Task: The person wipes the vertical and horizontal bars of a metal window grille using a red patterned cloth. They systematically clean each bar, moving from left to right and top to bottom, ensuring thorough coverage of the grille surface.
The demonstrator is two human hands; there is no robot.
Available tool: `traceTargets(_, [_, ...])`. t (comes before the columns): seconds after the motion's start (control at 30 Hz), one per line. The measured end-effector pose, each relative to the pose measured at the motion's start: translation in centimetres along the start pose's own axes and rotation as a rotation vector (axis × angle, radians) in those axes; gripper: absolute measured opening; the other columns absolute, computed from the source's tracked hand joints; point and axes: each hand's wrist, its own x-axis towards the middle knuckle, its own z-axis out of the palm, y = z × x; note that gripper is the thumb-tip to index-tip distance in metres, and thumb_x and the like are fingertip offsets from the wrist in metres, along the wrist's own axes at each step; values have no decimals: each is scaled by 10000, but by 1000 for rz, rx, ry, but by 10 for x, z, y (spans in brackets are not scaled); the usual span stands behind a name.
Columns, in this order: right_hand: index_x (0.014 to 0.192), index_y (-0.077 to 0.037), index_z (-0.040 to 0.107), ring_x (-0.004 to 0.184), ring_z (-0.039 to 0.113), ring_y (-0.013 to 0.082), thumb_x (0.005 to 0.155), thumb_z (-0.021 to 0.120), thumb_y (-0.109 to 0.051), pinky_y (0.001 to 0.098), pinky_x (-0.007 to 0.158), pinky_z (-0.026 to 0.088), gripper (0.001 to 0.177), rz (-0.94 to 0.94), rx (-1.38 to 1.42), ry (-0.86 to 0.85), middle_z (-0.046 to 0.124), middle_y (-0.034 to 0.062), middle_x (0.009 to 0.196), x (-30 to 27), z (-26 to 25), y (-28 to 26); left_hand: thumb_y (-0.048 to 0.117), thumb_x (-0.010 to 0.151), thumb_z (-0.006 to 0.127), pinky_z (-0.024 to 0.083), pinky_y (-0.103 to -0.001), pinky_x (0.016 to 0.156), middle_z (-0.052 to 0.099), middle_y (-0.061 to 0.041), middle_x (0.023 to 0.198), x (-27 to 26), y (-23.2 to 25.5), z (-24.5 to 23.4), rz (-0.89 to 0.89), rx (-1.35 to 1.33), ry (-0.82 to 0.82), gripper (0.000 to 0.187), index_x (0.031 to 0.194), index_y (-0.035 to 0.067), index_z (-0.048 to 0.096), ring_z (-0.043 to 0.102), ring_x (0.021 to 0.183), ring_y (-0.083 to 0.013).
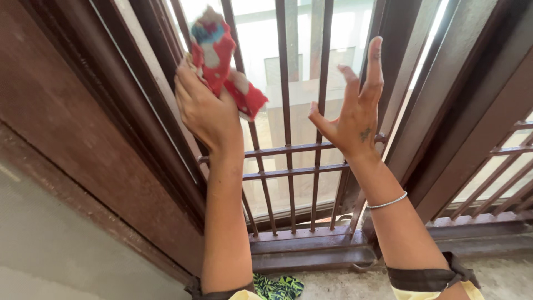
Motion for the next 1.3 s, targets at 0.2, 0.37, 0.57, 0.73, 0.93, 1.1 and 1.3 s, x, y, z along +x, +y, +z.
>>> traceTargets(0.2, [1633,-171,93,1248,654,244,918,870,-327,273,785,608,1068,126,355,-14,108,237,1687,-5,-9,2,217,808,884,565,-435,989,694,-150,1212,-41,-8,-11,-75,-1,-96,646,1309,18,528,689,1137,-308])
traceTargets(0.37, [1630,-162,-30,1095,602,257,884,864,-321,270,784,590,1175,79,265,39,349,192,1526,-2,-9,-2,74,762,826,506,-445,1068,633,-140,1300,-89,-13,-34,-199,-51,-226,671,1365,23,535,586,1264,-282])
traceTargets(0.57, [1616,-75,-88,1006,608,219,889,878,-366,257,770,585,1244,138,253,-4,431,235,1411,-1,-11,0,-56,886,724,406,-444,1191,557,-97,1342,-99,39,-110,-109,-163,29,537,1389,17,550,461,1356,-271])
traceTargets(0.73, [1614,-62,-70,879,561,188,874,906,-372,254,734,620,1263,238,253,-29,514,167,1214,-9,-13,-6,235,960,797,515,-393,1148,292,-175,1483,-5,83,-31,100,-355,248,679,1462,-3,406,404,1365,-266])
traceTargets(0.93, [1663,-61,-53,919,580,181,863,887,-344,254,744,624,1267,268,274,-25,540,182,1309,-8,-12,-5,273,1003,771,644,-308,944,624,-111,1281,31,87,53,-15,-167,167,613,1454,29,435,699,1137,-255])
traceTargets(1.1, [1660,-42,-8,913,594,169,855,902,-361,254,756,617,1256,279,280,-22,548,166,1320,-10,-11,-5,175,890,847,613,-388,994,665,-144,1235,-13,59,36,67,-91,83,623,1367,6,482,690,1169,-312])
traceTargets(1.3, [1648,-31,10,863,566,169,885,918,-369,254,784,603,1233,247,289,-7,325,228,1648,-15,-9,-6,105,775,847,573,-452,1015,683,-129,1168,-55,47,17,-23,-65,-43,595,1277,11,540,696,1127,-312])
